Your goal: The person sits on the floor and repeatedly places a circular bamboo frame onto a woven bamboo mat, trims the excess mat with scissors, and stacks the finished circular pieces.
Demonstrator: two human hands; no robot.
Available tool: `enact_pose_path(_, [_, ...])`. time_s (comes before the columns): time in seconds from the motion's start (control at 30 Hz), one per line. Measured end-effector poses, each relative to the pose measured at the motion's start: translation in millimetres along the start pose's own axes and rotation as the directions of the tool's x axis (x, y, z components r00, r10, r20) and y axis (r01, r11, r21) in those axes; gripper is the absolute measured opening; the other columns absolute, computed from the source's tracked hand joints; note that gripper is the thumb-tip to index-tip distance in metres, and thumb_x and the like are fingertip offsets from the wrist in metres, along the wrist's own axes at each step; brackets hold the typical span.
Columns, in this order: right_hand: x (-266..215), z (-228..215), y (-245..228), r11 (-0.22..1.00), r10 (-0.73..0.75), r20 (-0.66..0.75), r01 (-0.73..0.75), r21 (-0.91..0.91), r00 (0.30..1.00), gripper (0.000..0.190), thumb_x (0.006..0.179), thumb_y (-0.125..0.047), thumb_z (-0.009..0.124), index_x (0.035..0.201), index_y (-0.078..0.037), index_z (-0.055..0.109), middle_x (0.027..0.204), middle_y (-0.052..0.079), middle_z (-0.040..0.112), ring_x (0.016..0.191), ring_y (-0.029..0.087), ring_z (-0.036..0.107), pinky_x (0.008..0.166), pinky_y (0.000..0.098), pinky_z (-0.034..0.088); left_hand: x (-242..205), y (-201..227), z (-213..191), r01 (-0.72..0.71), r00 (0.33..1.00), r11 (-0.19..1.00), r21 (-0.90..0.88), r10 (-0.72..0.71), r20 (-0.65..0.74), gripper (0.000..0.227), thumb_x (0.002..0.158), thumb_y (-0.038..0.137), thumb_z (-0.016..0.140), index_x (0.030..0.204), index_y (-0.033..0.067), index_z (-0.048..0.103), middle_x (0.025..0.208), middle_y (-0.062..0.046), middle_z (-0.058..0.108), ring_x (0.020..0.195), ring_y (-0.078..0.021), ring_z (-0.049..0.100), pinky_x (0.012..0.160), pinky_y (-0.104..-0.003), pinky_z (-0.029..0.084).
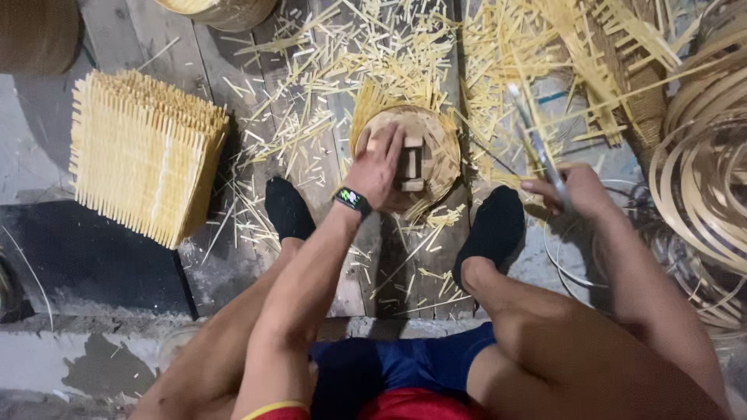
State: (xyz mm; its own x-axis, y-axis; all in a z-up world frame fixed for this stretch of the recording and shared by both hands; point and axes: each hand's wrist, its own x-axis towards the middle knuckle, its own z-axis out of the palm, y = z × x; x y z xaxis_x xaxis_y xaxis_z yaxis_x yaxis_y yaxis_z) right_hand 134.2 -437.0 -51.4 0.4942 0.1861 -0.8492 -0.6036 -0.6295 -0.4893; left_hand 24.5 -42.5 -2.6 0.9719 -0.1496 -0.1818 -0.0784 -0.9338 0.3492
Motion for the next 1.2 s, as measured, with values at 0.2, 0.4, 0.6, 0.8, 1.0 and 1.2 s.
enact_pose_path(0.2, [-30, 16, 10, 0.888, -0.316, -0.153, 0.235, -0.395, 0.936, 0.055, 0.084, -0.048, 0.083, 0.105, 0.001, 0.069, 0.082, 0.016, 0.069, 0.077, 0.031, 0.067, 0.071, 0.0429, 0.053, -3, 28, -24, 0.107, 0.968, 0.984, -0.144, -0.136, -0.212, 0.124, 0.056, 0.050, 0.098, 0.155, 0.0178, 0.031, 0.143, -0.024, 0.046, 0.125, -0.0482, 0.057, 0.091, -0.051, 0.055])
enact_pose_path(0.4, [-46, 23, 2, 0.695, -0.635, -0.159, 0.468, -0.546, 0.756, 0.066, 0.083, -0.048, 0.082, 0.125, 0.001, 0.065, 0.113, 0.026, 0.062, 0.107, 0.042, 0.060, 0.094, 0.0489, 0.048, 22, 25, -17, 0.421, 0.868, 0.863, -0.280, -0.472, -0.150, 0.131, 0.053, 0.055, 0.099, 0.156, 0.0117, 0.029, 0.138, -0.029, 0.046, 0.107, -0.0450, 0.062, 0.088, -0.050, 0.056])
enact_pose_path(0.6, [-32, 33, -62, 0.406, -0.672, -0.059, 0.300, -0.863, 0.739, 0.077, 0.076, -0.055, 0.078, 0.121, 0.006, 0.065, 0.112, 0.024, 0.060, 0.109, 0.039, 0.056, 0.096, 0.0458, 0.047, 11, 46, 2, 0.407, 0.856, 0.872, -0.271, -0.468, -0.220, 0.128, 0.052, 0.042, 0.096, 0.157, 0.0079, 0.031, 0.130, -0.022, 0.053, 0.103, -0.0440, 0.064, 0.081, -0.050, 0.057])
enact_pose_path(0.8, [-15, 61, -73, 0.353, -0.685, -0.093, 0.217, -0.910, 0.723, 0.064, 0.086, -0.053, 0.072, 0.108, 0.006, 0.064, 0.106, 0.022, 0.062, 0.101, 0.038, 0.060, 0.084, 0.0493, 0.053, 12, 61, 10, 0.465, 0.809, 0.828, -0.313, -0.541, -0.228, 0.125, 0.053, 0.040, 0.095, 0.156, 0.0073, 0.033, 0.126, -0.021, 0.051, 0.100, -0.0425, 0.064, 0.080, -0.051, 0.057])
enact_pose_path(1.0, [10, 43, -65, 0.384, -0.568, -0.062, 0.198, -0.902, 0.821, 0.045, 0.103, -0.044, 0.058, 0.109, 0.000, 0.065, 0.099, 0.021, 0.062, 0.089, 0.033, 0.063, 0.074, 0.0475, 0.055, 13, 67, 9, 0.463, 0.799, 0.838, -0.289, -0.536, -0.274, 0.128, 0.050, 0.042, 0.097, 0.154, 0.0048, 0.032, 0.121, -0.022, 0.049, 0.101, -0.0446, 0.061, 0.080, -0.053, 0.055])
enact_pose_path(1.2, [20, 53, -96, 0.228, -0.634, -0.028, 0.152, -0.962, 0.772, 0.051, 0.090, -0.047, 0.065, 0.101, 0.003, 0.066, 0.091, 0.018, 0.061, 0.084, 0.028, 0.060, 0.072, 0.0425, 0.052, 15, 69, 4, 0.473, 0.835, 0.827, -0.305, -0.531, -0.143, 0.122, 0.056, 0.037, 0.096, 0.156, 0.0069, 0.033, 0.121, -0.023, 0.049, 0.099, -0.0438, 0.061, 0.080, -0.052, 0.056])
